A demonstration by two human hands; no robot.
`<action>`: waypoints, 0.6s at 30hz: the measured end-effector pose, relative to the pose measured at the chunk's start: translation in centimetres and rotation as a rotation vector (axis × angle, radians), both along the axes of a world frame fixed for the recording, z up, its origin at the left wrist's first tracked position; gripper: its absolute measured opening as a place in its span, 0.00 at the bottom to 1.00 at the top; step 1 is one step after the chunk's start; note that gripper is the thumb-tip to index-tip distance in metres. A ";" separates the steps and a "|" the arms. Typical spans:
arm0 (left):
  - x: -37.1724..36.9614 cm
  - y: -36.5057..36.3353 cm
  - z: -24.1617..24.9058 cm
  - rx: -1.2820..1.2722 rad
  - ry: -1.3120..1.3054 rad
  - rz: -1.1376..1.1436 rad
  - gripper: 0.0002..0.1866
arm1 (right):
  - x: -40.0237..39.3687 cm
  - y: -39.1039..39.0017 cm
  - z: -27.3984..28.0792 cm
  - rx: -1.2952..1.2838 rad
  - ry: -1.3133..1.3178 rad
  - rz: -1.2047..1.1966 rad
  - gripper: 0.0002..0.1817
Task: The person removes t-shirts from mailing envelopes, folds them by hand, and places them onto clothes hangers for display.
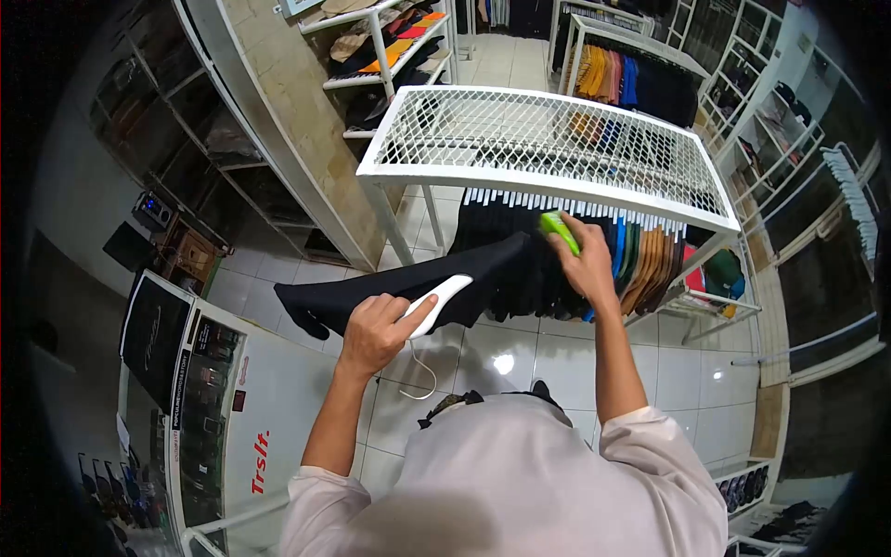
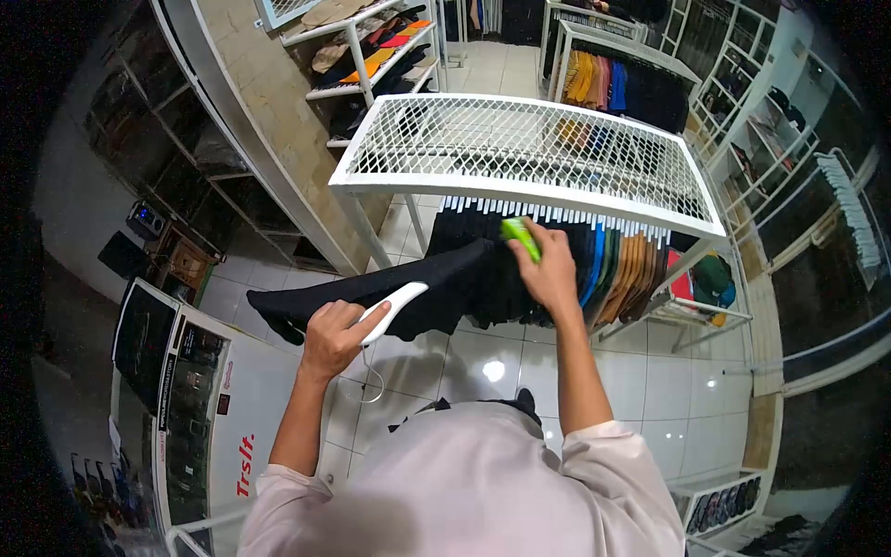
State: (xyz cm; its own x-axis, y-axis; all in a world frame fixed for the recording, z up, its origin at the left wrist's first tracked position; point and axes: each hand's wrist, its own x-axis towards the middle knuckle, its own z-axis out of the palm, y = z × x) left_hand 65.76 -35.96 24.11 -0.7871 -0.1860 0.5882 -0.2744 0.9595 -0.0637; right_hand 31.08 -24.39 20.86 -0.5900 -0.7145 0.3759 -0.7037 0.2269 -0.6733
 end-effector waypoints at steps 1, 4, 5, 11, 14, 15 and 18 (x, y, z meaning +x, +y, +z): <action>-0.2 0.0 0.0 0.007 -0.006 -0.001 0.24 | 1.8 0.1 1.5 -0.059 0.017 0.107 0.25; -1.4 -0.1 0.3 -0.037 -0.038 -0.077 0.26 | 6.8 0.3 5.0 -0.031 -0.045 0.398 0.26; -1.7 -0.1 0.4 -0.038 -0.027 -0.095 0.26 | 7.2 0.3 5.3 0.093 -0.017 0.417 0.25; -0.8 -0.3 0.2 0.051 0.021 -0.043 0.28 | -2.7 0.1 -3.0 0.244 0.106 -0.079 0.29; -0.5 -0.5 1.1 0.162 0.024 -0.017 0.32 | 1.4 0.9 -0.6 -0.131 0.038 0.036 0.33; -0.6 -0.7 1.3 0.230 0.038 -0.025 0.35 | 3.5 1.0 0.6 -0.202 0.053 0.117 0.38; -1.9 -0.5 2.0 0.455 0.233 -0.019 0.20 | 8.2 0.8 0.9 -0.298 0.080 0.356 0.39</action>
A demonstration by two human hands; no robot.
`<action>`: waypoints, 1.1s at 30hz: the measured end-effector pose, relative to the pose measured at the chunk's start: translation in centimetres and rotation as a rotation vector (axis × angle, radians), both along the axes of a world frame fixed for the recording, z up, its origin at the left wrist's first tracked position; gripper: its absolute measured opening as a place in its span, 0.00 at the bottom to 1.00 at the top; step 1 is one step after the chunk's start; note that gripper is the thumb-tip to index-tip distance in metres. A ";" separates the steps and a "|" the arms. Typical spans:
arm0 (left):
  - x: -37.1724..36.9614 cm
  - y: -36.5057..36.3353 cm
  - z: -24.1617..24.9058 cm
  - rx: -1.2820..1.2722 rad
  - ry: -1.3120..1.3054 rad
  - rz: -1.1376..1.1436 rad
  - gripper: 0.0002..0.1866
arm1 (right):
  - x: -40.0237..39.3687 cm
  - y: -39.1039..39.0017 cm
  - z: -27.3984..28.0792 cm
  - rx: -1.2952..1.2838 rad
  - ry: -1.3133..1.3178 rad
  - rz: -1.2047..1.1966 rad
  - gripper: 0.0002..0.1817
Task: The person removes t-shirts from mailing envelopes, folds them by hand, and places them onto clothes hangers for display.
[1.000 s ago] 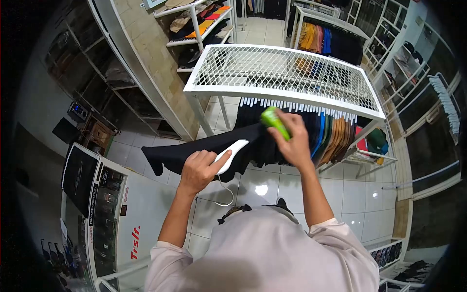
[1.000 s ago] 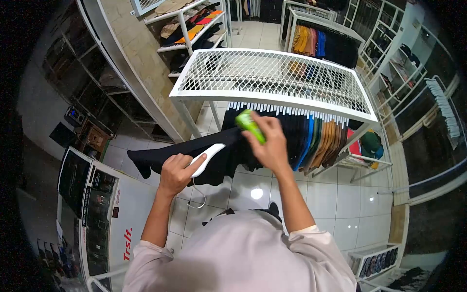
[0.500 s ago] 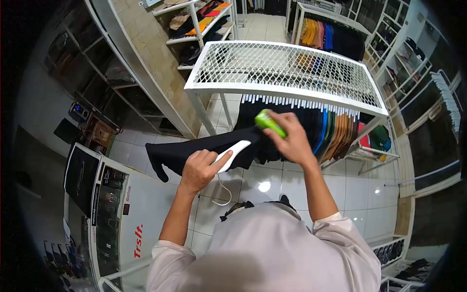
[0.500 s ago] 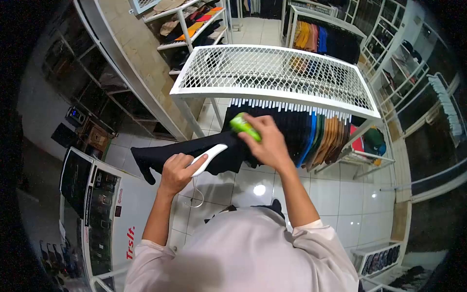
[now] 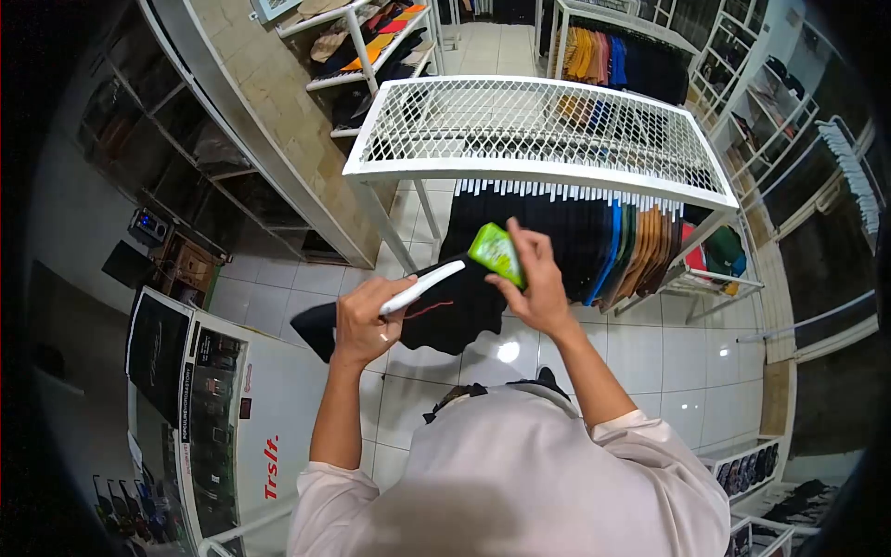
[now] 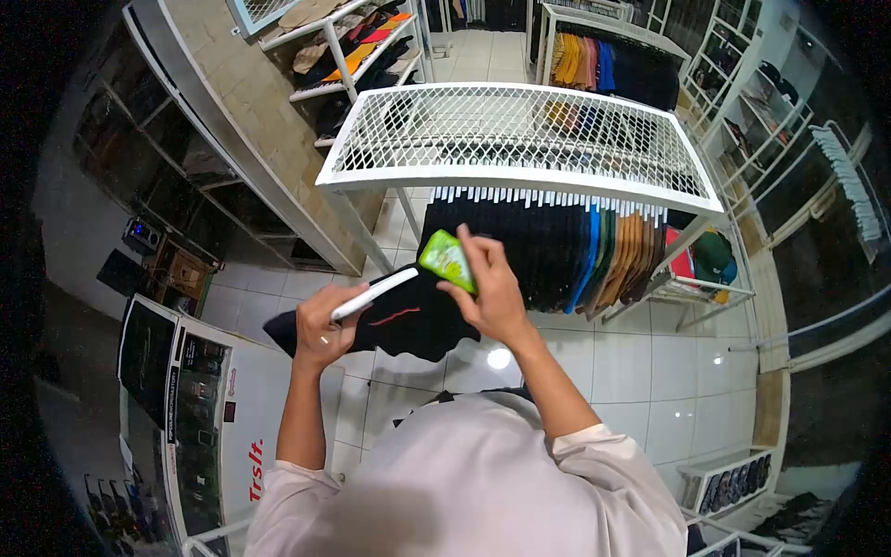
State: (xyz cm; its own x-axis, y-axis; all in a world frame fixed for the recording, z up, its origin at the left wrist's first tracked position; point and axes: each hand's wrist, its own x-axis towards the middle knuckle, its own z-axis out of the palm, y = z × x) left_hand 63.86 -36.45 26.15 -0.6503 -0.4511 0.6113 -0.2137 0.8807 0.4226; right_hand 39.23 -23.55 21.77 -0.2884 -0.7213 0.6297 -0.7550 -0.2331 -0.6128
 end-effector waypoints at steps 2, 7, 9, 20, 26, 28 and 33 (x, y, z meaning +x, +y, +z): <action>-0.3 0.3 0.8 0.111 0.051 0.011 0.10 | -1.2 -0.9 -2.6 -0.057 0.015 -0.126 0.38; 1.0 -0.6 -0.5 0.435 0.109 0.158 0.08 | -5.3 -1.1 -6.7 -0.020 -0.183 -0.445 0.34; 0.7 -1.1 -1.7 0.483 0.171 0.161 0.08 | -3.7 -0.7 -3.6 -0.084 -0.131 -0.338 0.35; 1.3 -1.5 -0.2 0.686 0.128 0.177 0.09 | -2.1 -1.1 -4.4 -0.088 -0.151 -0.331 0.33; 1.6 -1.2 -0.6 0.732 0.007 0.225 0.13 | -2.8 -2.9 -6.9 0.088 -0.237 -0.212 0.34; 2.6 -1.2 0.2 0.702 0.021 0.253 0.15 | -4.4 -2.4 -7.1 0.084 -0.208 -0.297 0.31; 3.2 -1.8 2.0 0.768 -0.101 0.100 0.15 | -3.4 -2.8 -0.7 0.270 -0.385 0.266 0.33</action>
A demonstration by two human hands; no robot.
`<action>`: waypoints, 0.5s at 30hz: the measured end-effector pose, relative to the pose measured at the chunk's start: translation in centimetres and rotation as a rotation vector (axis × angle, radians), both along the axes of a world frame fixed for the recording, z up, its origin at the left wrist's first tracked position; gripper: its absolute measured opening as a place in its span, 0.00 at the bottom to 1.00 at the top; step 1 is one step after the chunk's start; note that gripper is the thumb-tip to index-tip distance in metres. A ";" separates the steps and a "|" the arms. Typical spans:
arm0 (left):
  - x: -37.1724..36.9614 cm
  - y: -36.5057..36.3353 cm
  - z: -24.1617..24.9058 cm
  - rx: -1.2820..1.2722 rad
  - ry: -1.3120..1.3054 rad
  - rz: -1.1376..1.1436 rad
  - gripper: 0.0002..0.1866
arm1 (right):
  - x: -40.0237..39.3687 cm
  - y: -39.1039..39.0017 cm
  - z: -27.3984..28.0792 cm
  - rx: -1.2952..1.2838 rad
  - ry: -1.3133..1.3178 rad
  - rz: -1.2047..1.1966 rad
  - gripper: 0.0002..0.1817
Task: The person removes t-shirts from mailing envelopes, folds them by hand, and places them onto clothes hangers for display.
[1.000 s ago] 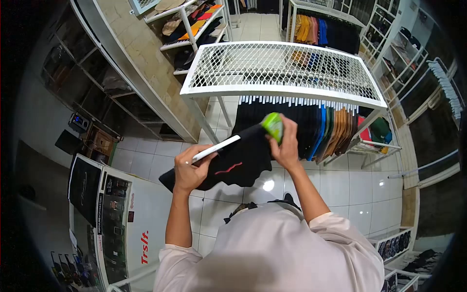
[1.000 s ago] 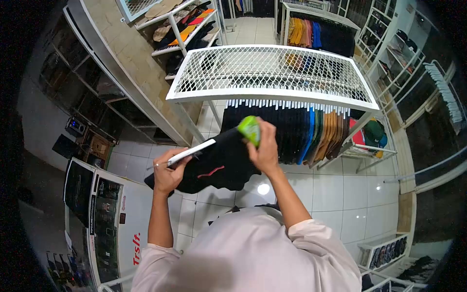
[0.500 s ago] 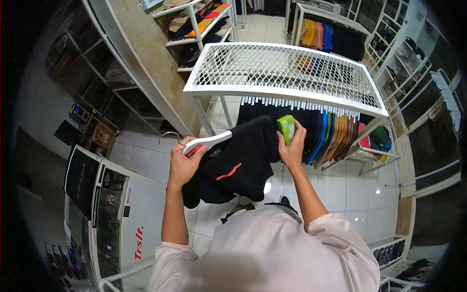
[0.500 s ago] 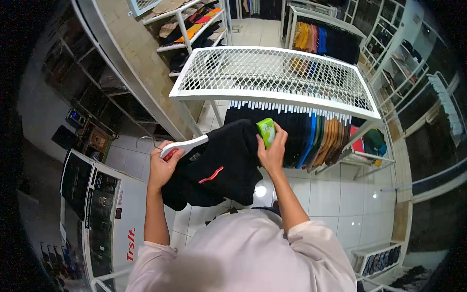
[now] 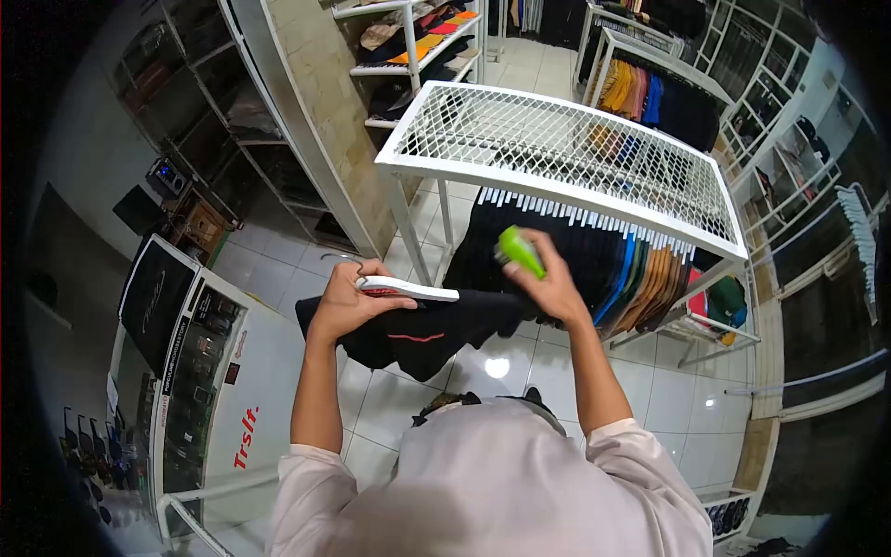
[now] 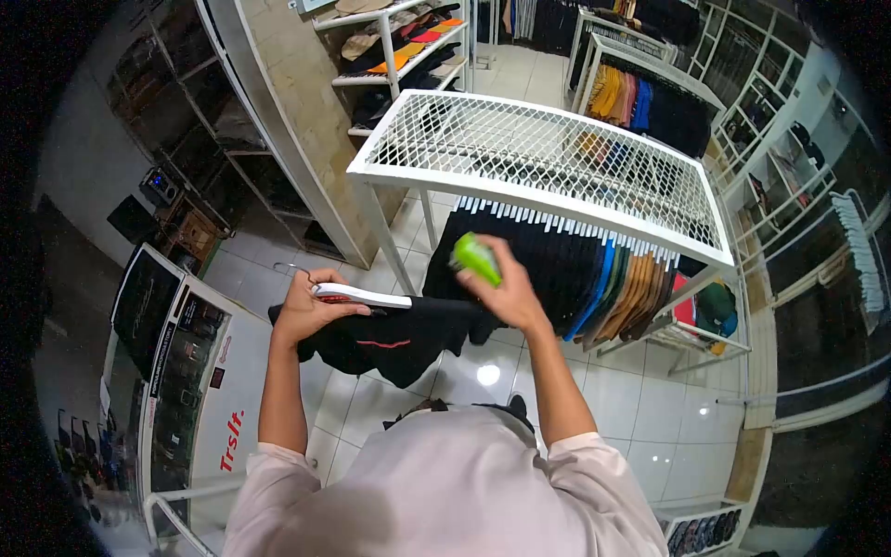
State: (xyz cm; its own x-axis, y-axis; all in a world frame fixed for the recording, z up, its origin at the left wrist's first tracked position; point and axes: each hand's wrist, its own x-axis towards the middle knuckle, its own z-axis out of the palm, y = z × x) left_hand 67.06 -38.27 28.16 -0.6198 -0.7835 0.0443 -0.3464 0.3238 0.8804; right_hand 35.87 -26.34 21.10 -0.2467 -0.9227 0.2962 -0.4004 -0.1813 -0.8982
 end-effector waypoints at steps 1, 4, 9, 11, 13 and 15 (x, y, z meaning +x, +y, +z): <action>-0.4 -0.2 0.7 -0.018 -0.015 -0.034 0.16 | 0.8 -0.3 0.9 0.065 0.029 0.177 0.38; -0.1 -2.4 0.3 -0.034 0.080 -0.076 0.18 | 2.6 -0.7 2.5 0.236 -0.029 0.584 0.42; -0.6 -2.4 -0.8 -0.792 0.092 0.339 0.37 | 7.6 -0.7 -0.2 0.160 -0.285 0.344 0.37; -0.6 -3.0 -6.2 -0.271 0.256 0.586 0.38 | 9.7 -1.2 -1.5 0.187 -0.228 0.264 0.41; -1.7 -0.7 -7.5 0.060 0.439 0.482 0.37 | 12.6 -1.0 -2.1 0.145 -0.206 0.175 0.38; -2.3 0.8 -8.9 -0.055 0.361 0.564 0.34 | 14.7 -0.9 -3.8 0.141 -0.301 0.226 0.36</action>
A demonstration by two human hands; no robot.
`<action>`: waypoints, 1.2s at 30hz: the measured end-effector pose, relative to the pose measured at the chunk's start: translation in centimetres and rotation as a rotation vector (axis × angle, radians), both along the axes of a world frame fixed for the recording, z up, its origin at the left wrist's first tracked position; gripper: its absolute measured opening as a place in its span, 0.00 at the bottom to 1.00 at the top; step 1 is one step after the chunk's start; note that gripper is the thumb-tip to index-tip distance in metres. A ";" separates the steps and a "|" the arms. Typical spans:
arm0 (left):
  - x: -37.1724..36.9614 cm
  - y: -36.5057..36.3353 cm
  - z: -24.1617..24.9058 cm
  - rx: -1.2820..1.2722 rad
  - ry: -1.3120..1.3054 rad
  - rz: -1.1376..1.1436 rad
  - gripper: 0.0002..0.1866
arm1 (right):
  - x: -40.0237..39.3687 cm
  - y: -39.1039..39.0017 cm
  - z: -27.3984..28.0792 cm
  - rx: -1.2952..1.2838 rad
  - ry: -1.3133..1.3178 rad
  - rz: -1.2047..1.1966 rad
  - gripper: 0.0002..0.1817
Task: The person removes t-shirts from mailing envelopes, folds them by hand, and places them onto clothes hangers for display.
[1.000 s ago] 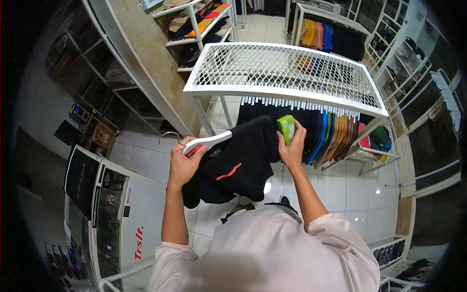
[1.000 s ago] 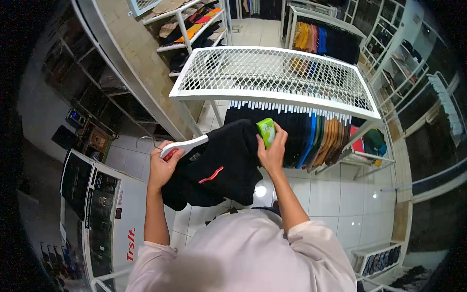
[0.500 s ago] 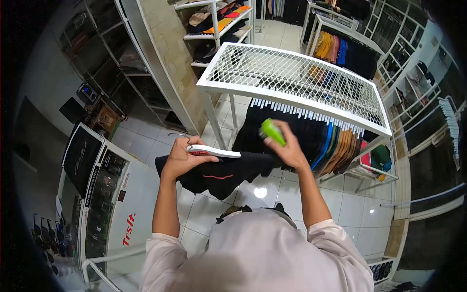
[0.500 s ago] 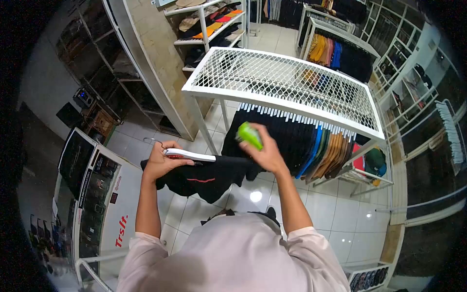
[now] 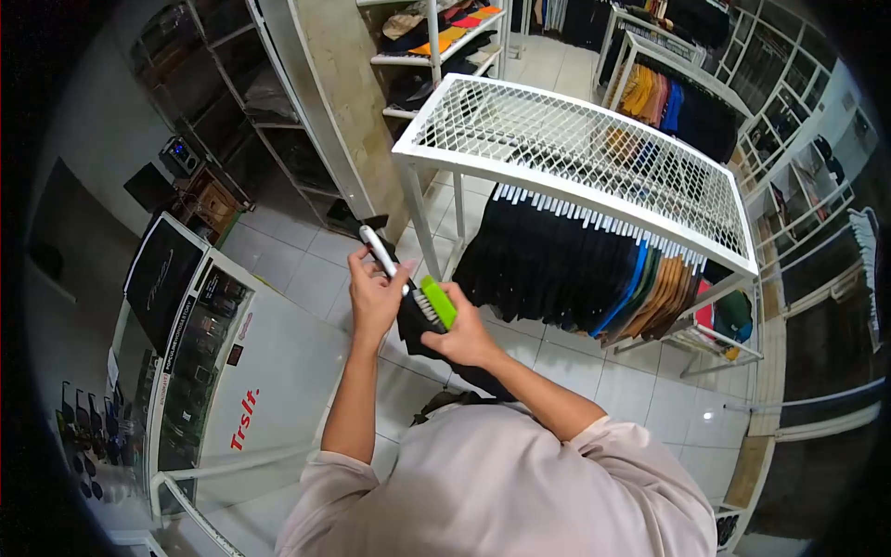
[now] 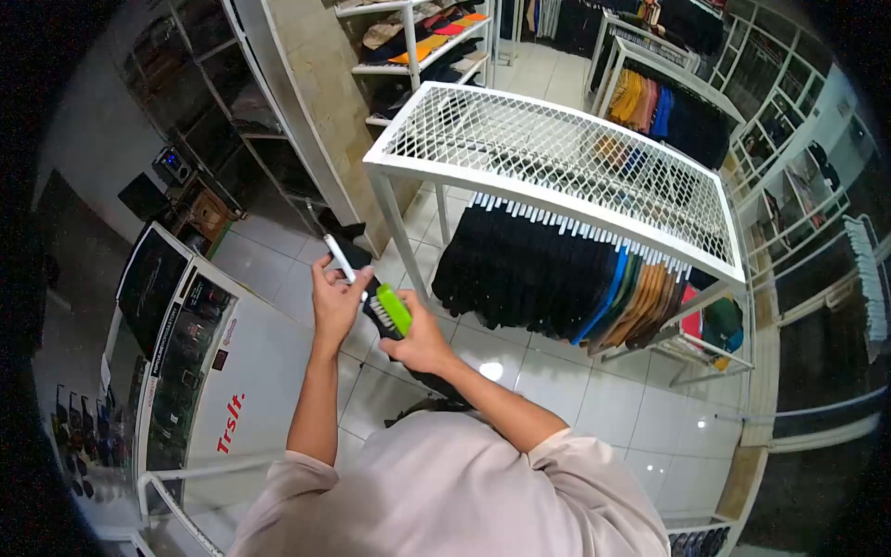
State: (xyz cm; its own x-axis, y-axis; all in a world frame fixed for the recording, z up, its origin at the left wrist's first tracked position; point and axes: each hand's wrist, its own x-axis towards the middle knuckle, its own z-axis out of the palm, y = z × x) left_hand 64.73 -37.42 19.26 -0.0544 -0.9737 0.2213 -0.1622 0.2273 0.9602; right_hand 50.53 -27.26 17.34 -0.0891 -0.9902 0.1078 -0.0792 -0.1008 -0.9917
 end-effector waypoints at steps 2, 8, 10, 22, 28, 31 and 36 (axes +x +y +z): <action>1.2 -0.7 -1.5 0.004 0.066 0.057 0.28 | 0.9 0.2 -0.2 0.050 0.057 0.059 0.38; 5.8 1.1 3.0 0.025 -0.296 0.063 0.12 | 0.6 -1.6 0.5 -0.193 0.227 -0.088 0.35; 5.6 1.8 4.6 -0.094 -0.512 0.147 0.16 | 0.2 -2.9 1.5 -0.344 0.306 -0.165 0.39; 3.4 2.7 7.5 -0.016 -0.545 0.021 0.27 | -9.1 -3.0 -1.4 -0.201 0.439 -0.921 0.40; -1.7 2.0 7.7 -0.066 -0.509 -0.233 0.30 | -8.4 0.5 1.3 -0.344 0.659 -0.768 0.44; -2.4 1.9 8.2 -0.066 -0.453 -0.212 0.29 | -14.6 0.9 -2.4 -0.063 0.660 -1.098 0.41; -4.2 2.2 7.4 -0.253 -0.335 -0.295 0.21 | -15.7 4.8 2.8 -0.259 0.578 -1.107 0.38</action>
